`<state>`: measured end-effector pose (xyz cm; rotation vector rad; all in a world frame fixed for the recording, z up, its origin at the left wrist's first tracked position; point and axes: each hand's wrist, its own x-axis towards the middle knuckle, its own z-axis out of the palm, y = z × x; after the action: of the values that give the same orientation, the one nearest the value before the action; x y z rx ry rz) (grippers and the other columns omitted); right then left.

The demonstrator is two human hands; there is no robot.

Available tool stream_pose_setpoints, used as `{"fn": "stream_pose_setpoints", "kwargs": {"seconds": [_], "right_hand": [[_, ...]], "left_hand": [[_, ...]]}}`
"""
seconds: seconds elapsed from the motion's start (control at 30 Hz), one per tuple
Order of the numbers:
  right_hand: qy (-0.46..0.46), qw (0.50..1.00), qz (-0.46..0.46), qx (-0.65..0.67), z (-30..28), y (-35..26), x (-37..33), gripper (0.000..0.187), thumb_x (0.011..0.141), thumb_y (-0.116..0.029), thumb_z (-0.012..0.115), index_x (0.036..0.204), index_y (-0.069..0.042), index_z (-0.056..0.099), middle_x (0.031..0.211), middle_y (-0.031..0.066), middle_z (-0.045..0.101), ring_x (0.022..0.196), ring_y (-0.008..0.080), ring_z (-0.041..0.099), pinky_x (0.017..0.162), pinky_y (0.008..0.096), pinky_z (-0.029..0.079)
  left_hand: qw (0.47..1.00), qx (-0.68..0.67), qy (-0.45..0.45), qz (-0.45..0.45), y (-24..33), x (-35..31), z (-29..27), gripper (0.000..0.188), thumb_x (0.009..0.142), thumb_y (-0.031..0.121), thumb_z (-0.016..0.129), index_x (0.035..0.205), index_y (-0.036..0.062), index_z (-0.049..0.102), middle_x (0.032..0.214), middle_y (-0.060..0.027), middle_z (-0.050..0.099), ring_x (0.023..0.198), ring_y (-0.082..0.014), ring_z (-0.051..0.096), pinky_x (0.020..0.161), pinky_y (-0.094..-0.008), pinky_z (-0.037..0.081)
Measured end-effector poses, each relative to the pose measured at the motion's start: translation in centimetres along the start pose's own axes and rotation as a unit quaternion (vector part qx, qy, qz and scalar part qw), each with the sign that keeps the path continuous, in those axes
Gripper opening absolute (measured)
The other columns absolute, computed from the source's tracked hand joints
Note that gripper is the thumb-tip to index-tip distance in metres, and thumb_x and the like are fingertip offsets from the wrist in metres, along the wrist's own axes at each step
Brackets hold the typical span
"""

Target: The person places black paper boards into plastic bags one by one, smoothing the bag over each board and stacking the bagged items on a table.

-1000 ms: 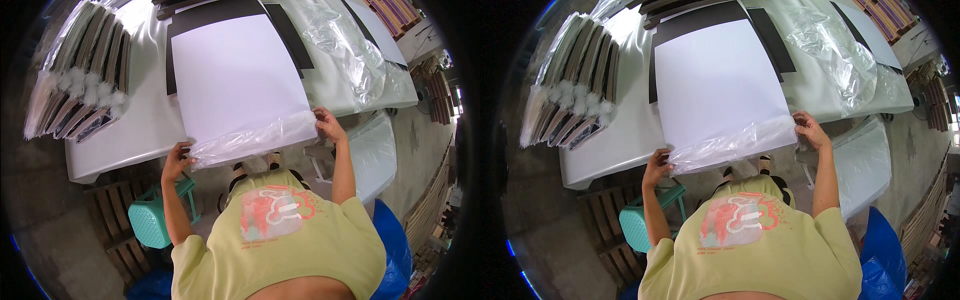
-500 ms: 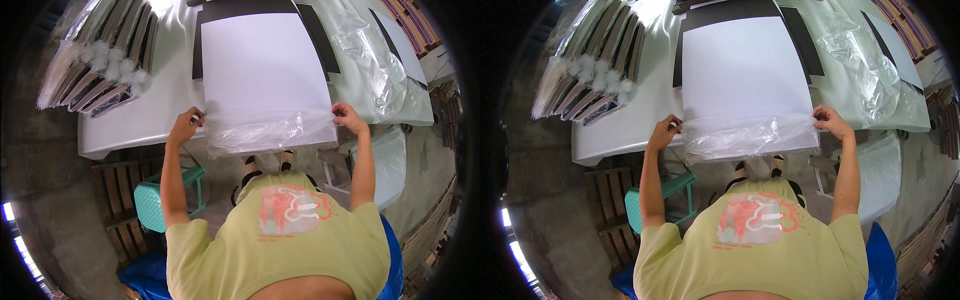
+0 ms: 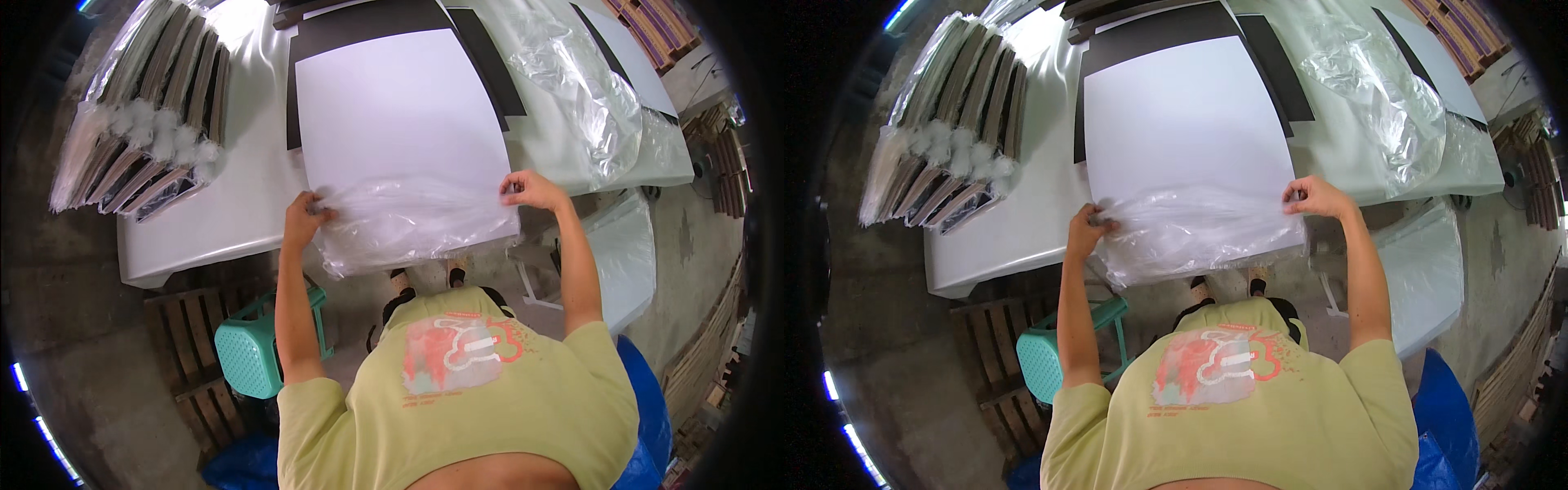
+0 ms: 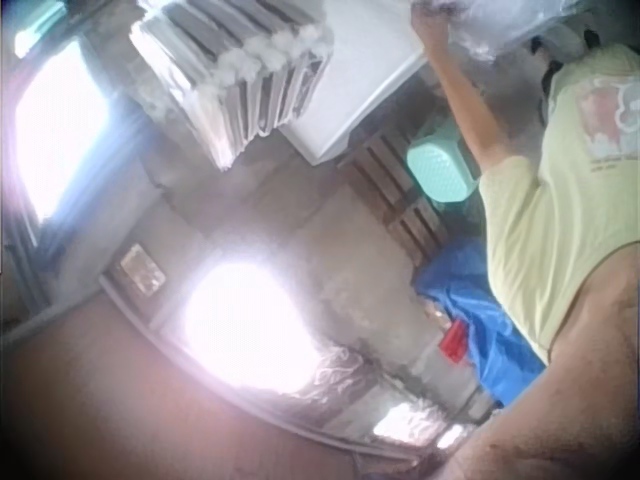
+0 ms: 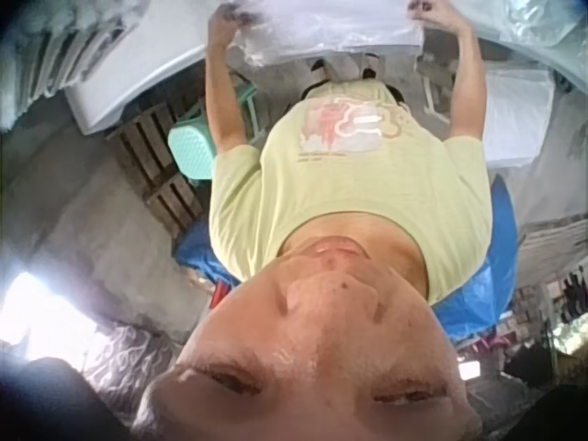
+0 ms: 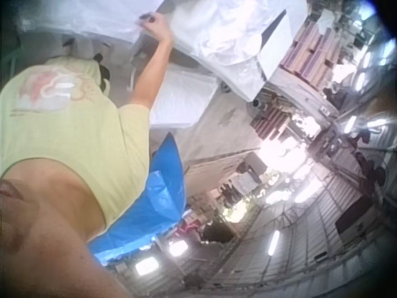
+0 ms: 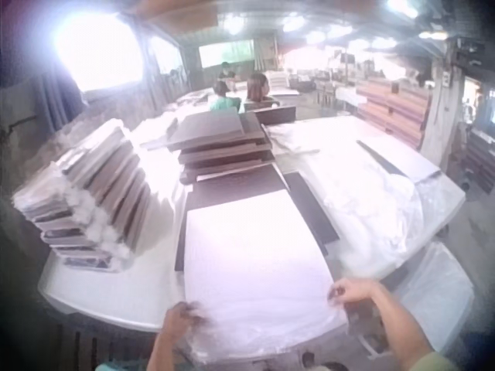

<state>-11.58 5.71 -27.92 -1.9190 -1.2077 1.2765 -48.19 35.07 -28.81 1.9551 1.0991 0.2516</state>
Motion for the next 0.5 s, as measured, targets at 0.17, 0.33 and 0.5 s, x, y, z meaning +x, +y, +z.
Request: {"fn": "stream_pose_setpoints", "kwargs": {"seconds": [0.17,0.33,0.5], "right_hand": [[0.061,0.998,0.026,0.023,4.5,2.4,-3.8,0.020,0.065,-0.016,0.072,0.077,-0.003,0.061,0.069,-0.0002,0.050,0.061,0.0095,0.044,0.058,0.0237,0.039],[0.236,0.970,-0.052,0.000,7.4,5.4,-4.9,0.016,0.066,-0.012,0.069,0.076,-0.003,0.061,0.078,0.0034,0.052,0.061,0.0123,0.047,0.057,0.0254,0.039],[0.315,0.948,0.007,0.039,3.5,1.6,-0.7,0.014,0.071,-0.010,0.066,0.076,0.000,0.057,0.083,0.0043,0.055,0.061,0.0111,0.046,0.057,0.0257,0.039]], "left_hand": [[0.998,0.043,-0.003,0.051,-1.7,-6.4,2.3,0.033,0.055,0.009,0.075,0.081,-0.0029,0.058,0.084,-0.0091,0.057,0.074,-0.0201,0.058,0.065,-0.0303,0.046],[0.987,0.120,-0.050,0.093,-8.0,-9.4,4.3,0.025,0.055,0.006,0.074,0.075,-0.0011,0.061,0.091,-0.0110,0.059,0.076,-0.0257,0.058,0.066,-0.0331,0.045],[0.974,0.136,0.104,0.148,-0.8,-3.1,-1.5,0.017,0.061,0.005,0.069,0.075,-0.0016,0.062,0.085,-0.0103,0.059,0.074,-0.0273,0.057,0.067,-0.0337,0.045]]}}
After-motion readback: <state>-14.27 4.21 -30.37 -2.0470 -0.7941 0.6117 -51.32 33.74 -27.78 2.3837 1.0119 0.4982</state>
